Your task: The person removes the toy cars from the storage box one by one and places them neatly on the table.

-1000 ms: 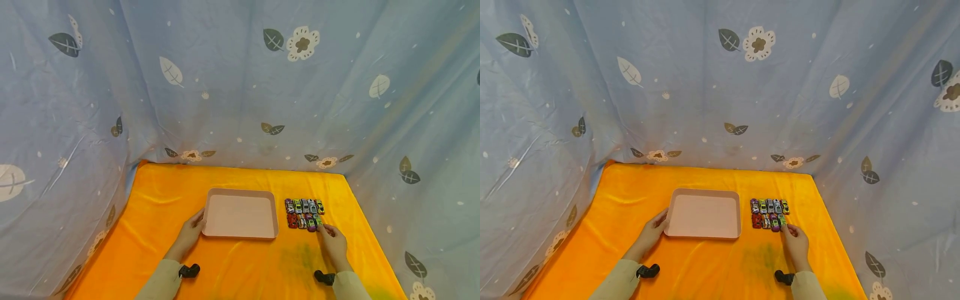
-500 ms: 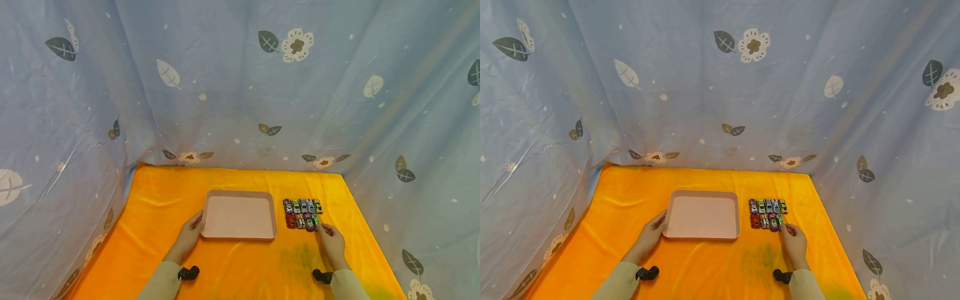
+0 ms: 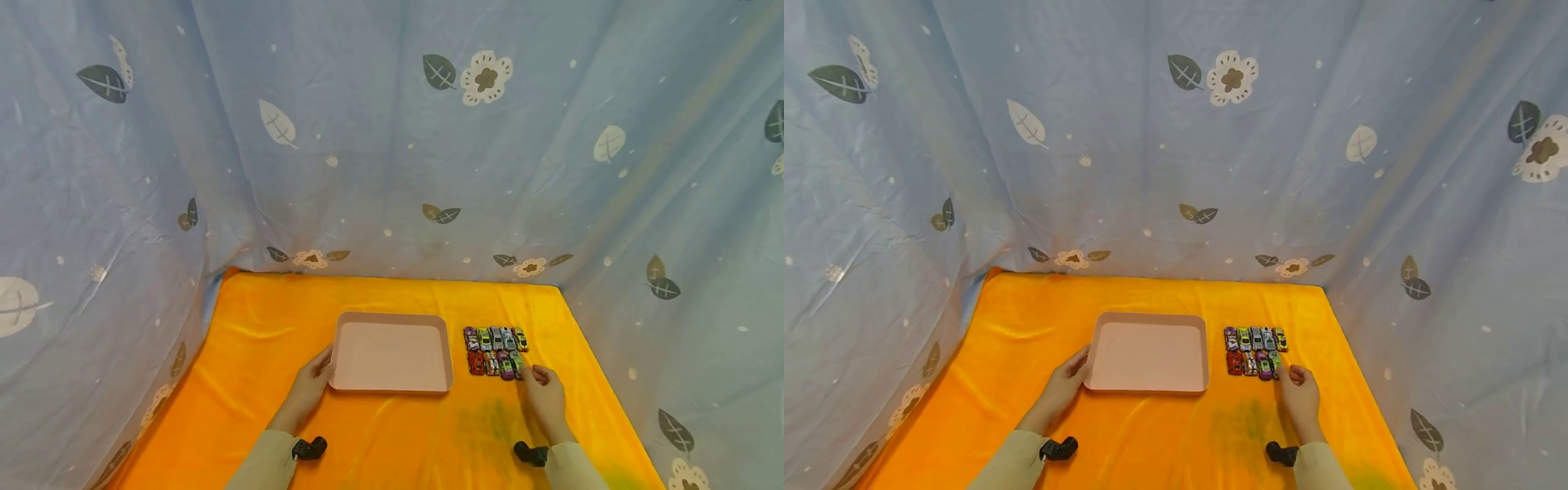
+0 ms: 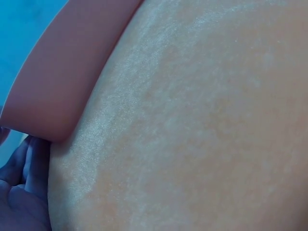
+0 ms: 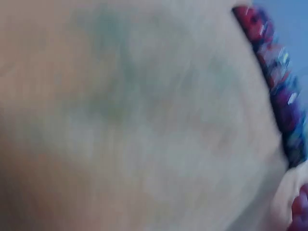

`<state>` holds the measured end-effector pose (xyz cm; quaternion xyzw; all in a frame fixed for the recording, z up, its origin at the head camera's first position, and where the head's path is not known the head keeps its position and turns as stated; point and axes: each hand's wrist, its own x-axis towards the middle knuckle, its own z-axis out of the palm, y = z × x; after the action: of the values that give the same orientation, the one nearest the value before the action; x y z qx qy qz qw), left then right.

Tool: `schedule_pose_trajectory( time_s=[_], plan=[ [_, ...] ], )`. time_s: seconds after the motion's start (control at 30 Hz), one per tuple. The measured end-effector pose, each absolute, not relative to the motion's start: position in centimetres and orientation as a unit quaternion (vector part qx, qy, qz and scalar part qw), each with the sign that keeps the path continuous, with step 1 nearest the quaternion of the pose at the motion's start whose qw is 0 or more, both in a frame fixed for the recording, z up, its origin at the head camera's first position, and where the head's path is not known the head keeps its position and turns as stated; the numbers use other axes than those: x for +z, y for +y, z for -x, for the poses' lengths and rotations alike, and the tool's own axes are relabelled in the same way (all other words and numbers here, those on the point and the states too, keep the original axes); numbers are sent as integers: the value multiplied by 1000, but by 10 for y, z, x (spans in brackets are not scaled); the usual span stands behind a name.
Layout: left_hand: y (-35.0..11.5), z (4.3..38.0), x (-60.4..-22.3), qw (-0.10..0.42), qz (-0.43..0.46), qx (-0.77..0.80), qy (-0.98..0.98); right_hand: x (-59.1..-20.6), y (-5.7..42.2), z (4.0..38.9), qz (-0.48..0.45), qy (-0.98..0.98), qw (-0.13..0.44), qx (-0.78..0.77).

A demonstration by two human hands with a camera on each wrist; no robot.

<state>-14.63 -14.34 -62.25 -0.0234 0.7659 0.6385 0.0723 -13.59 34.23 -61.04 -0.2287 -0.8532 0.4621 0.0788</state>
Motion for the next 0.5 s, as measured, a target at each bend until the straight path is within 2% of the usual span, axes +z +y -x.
schedule_pose_trajectory(
  time_s=[0.1,0.27,0.37,0.5],
  plan=[
    [-143,147,-622,74,26,644,761,-600,327,139,191,-867,130,441],
    [-144,147,-620,64,22,638,767,-585,283,147,34,-914,198,353],
    [-143,146,-616,53,23,615,787,-580,256,152,-48,-928,222,295],
    [-139,144,-605,32,29,564,825,-578,229,155,-95,-940,222,241]
  ],
)
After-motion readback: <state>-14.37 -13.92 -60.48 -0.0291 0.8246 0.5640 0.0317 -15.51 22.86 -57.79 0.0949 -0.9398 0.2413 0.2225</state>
